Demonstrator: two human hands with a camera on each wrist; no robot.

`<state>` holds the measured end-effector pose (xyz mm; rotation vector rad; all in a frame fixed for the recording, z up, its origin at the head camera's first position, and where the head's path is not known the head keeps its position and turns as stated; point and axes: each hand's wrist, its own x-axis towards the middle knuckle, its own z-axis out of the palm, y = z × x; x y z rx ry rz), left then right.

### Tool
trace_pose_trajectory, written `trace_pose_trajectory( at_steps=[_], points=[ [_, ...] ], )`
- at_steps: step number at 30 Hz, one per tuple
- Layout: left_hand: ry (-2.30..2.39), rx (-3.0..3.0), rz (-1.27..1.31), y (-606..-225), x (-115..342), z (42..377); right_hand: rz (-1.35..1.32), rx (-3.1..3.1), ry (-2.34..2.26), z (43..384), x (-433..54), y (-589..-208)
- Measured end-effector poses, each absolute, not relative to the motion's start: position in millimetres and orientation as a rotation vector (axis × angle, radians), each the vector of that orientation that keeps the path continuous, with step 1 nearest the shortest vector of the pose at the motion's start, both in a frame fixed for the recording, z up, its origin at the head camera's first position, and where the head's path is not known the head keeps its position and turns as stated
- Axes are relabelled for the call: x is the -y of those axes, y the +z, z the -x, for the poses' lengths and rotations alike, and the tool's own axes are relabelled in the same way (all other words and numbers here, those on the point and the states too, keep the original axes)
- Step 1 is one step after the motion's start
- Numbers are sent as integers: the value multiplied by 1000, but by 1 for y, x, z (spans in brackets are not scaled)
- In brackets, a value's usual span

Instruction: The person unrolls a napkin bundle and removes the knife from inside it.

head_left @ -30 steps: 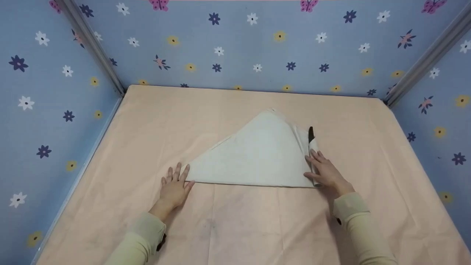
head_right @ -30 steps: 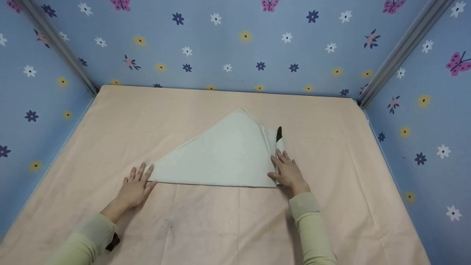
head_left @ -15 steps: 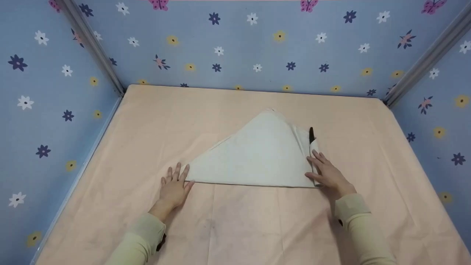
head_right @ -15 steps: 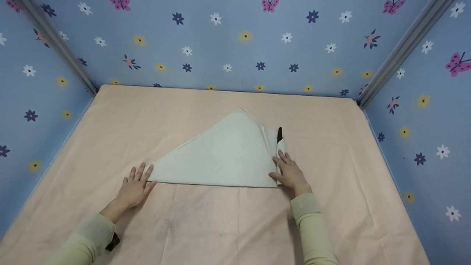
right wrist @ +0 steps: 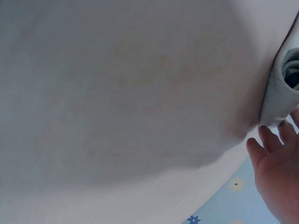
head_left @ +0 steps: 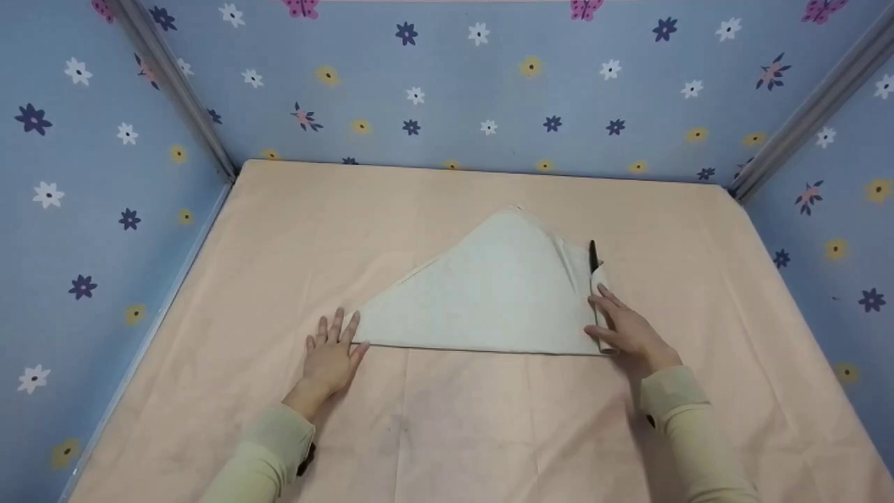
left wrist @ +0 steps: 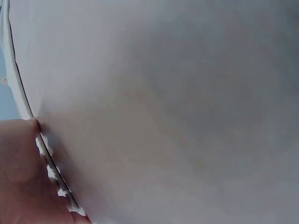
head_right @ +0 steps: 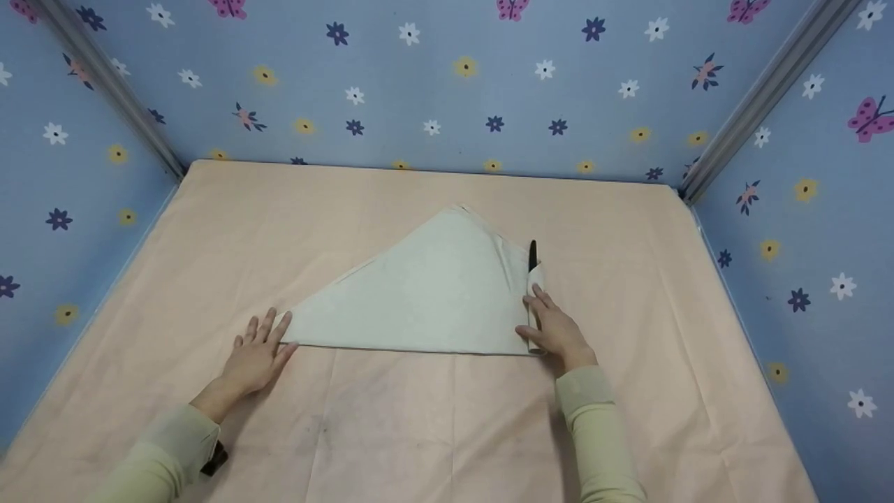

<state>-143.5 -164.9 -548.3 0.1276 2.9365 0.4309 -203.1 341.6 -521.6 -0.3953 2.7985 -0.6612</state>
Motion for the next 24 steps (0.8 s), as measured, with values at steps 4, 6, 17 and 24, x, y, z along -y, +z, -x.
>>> trace_pose_trajectory(
  at_steps=[4,6,17,24],
  points=[
    [437,-2939,-136,-548,165,143,395,-2798,-665,203,-343,-521],
    [440,-2939,-141,-549,166,143,393,-2793,-665,203,-344,-521],
    [452,-2934,-133,-549,165,144,387,-2773,-708,202,-346,-518],
    [442,-2938,-131,-550,165,144,350,-2770,-731,201,-348,-519]
  ],
)
